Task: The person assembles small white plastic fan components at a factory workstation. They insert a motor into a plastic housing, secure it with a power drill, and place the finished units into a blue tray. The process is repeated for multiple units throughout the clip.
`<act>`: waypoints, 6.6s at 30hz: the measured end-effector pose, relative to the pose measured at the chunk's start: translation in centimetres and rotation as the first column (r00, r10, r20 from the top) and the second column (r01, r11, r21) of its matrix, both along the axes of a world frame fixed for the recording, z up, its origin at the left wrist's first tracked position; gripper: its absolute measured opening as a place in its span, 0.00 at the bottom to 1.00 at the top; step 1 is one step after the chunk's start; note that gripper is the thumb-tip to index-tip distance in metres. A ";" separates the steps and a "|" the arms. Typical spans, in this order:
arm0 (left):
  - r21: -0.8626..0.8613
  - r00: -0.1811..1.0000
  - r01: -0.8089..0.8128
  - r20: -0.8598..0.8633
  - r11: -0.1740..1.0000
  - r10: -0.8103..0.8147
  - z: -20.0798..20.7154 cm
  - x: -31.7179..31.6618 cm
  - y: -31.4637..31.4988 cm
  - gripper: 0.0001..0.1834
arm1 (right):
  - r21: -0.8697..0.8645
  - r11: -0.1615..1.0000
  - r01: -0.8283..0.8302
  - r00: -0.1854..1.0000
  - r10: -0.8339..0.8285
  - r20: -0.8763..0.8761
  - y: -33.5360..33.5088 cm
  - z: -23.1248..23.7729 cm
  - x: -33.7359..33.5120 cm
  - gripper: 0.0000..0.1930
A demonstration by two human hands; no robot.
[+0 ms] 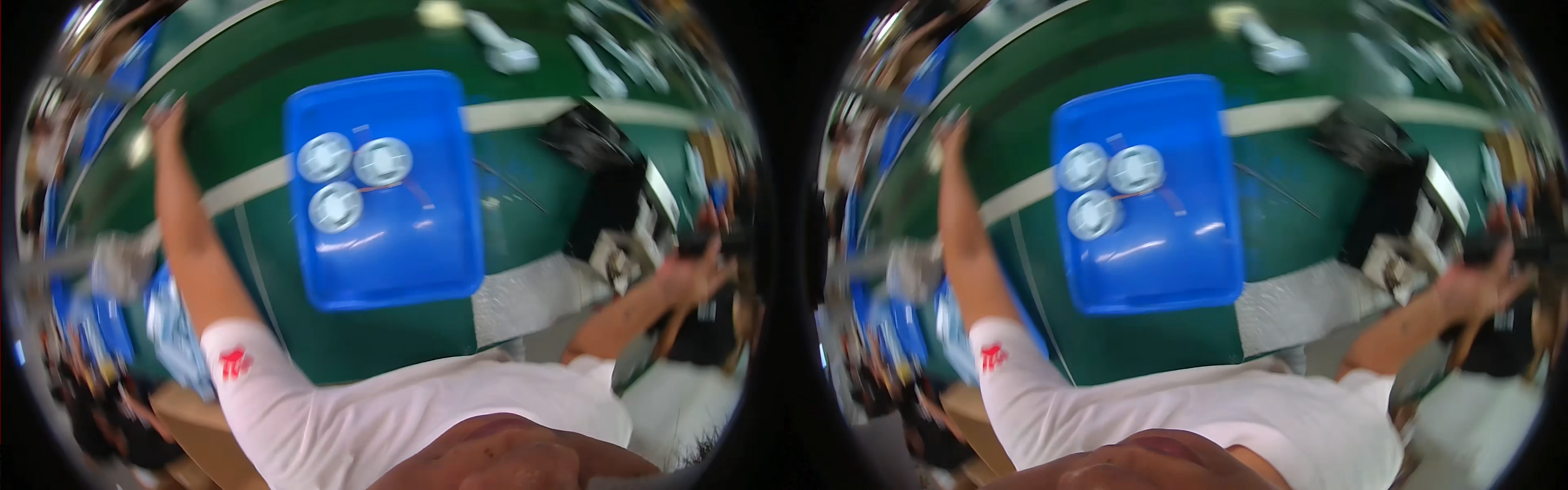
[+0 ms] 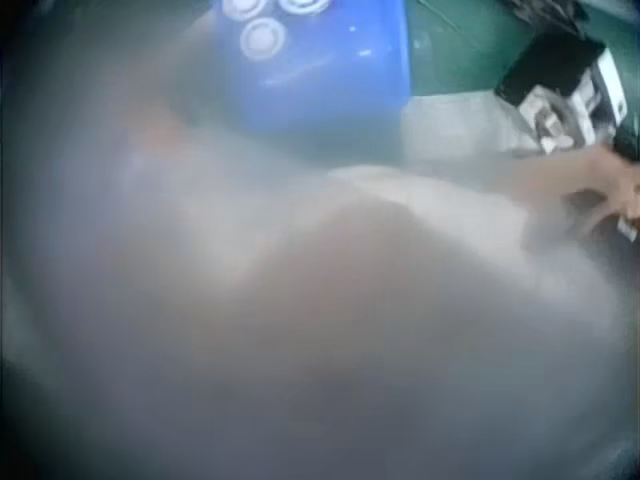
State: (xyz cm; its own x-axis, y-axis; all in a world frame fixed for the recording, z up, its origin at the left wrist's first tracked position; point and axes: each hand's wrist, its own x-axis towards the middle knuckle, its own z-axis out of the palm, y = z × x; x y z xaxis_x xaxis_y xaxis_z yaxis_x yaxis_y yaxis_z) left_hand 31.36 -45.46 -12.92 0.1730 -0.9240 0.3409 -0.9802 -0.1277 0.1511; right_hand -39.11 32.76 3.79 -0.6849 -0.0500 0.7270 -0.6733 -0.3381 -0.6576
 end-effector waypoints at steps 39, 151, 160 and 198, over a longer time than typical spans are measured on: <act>-0.132 0.076 0.784 -0.950 0.607 -0.304 10.1 -19.1 63.9 0.39 | 0.785 0.128 -0.606 0.228 0.973 0.018 -9.6 -6.3 25.9 0.42; -0.566 -0.235 0.775 -0.671 0.282 -0.703 22.0 -33.1 61.2 0.05 | -0.634 -0.036 -0.772 -0.253 0.933 0.255 -13.0 4.9 17.5 0.19; -0.551 -0.141 0.772 -0.633 0.316 -0.761 22.4 -33.0 61.4 0.05 | -0.210 0.273 -0.939 0.224 0.947 0.230 -11.5 6.0 18.5 0.28; -0.655 -0.300 0.530 -0.739 0.539 -0.603 19.6 -34.9 57.7 0.19 | -0.289 0.336 -0.896 0.299 0.940 0.165 -14.8 2.2 22.1 0.24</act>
